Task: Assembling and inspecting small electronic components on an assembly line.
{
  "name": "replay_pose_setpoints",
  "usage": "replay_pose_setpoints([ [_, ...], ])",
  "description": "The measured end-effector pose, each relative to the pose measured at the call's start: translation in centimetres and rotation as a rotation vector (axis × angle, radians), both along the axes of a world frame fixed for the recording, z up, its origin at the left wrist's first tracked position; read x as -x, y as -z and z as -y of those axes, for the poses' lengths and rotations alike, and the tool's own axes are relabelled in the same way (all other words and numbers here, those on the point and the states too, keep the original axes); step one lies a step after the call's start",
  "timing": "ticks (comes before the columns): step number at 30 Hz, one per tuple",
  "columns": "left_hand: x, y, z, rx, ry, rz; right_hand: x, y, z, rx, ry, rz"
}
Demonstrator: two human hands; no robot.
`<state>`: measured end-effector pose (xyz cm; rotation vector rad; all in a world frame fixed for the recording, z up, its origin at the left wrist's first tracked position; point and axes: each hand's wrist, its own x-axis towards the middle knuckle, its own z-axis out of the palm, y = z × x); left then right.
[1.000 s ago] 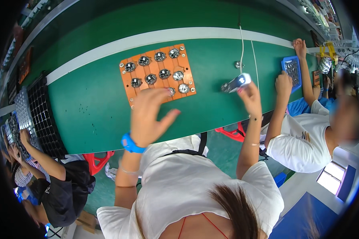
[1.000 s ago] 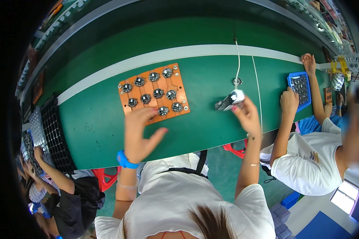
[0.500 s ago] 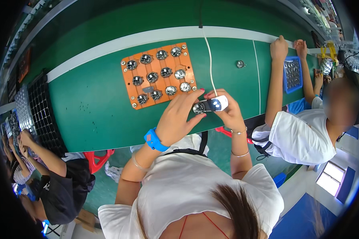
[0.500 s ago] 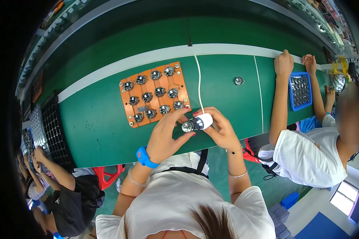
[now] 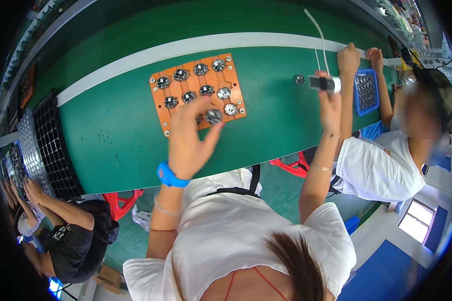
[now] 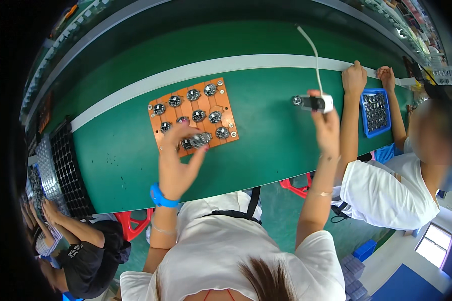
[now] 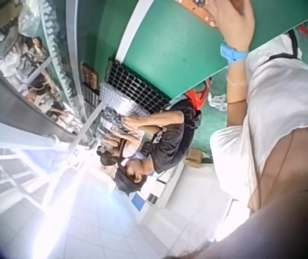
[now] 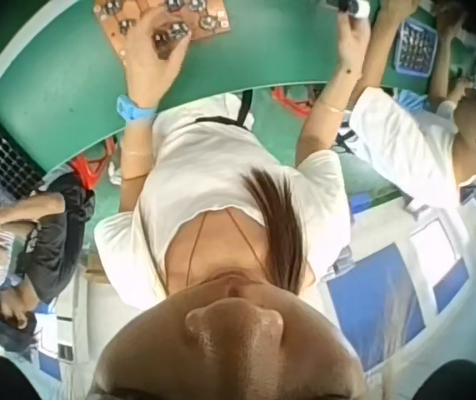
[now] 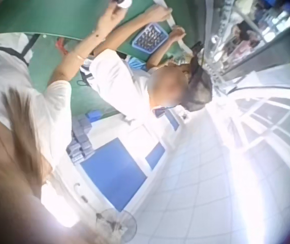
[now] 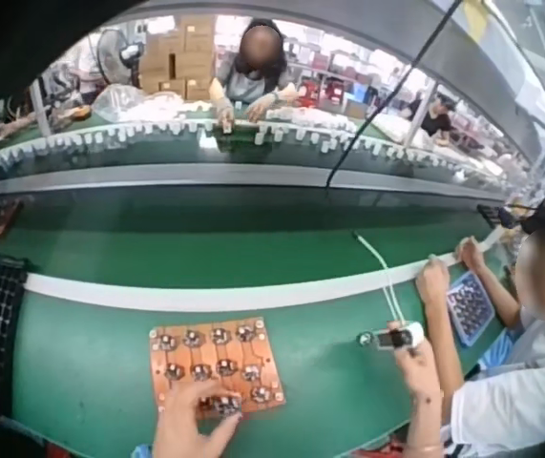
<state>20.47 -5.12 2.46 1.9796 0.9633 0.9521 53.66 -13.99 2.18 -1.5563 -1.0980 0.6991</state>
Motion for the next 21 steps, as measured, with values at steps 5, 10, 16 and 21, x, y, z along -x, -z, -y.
replay_pose_setpoints([
  [5, 2.6, 0.8, -2.2, 0.05, -0.181, -0.034, -7.3, 1.1, -2.4, 0.262, -0.149, -0.019],
  [10, 3.8, 1.6, -2.9, 0.052, -0.224, -0.093, -9.6, 2.7, -3.6, 0.384, -0.351, -0.052],
  [16, 3.9, 1.6, -3.2, 0.045, -0.192, -0.146, -7.5, 1.1, -4.1, 0.408, -0.352, -0.132],
  [21, 3.7, 1.7, -3.3, 0.03, -0.199, -0.121, -7.1, 1.6, -3.7, 0.358, -0.34, -0.186],
])
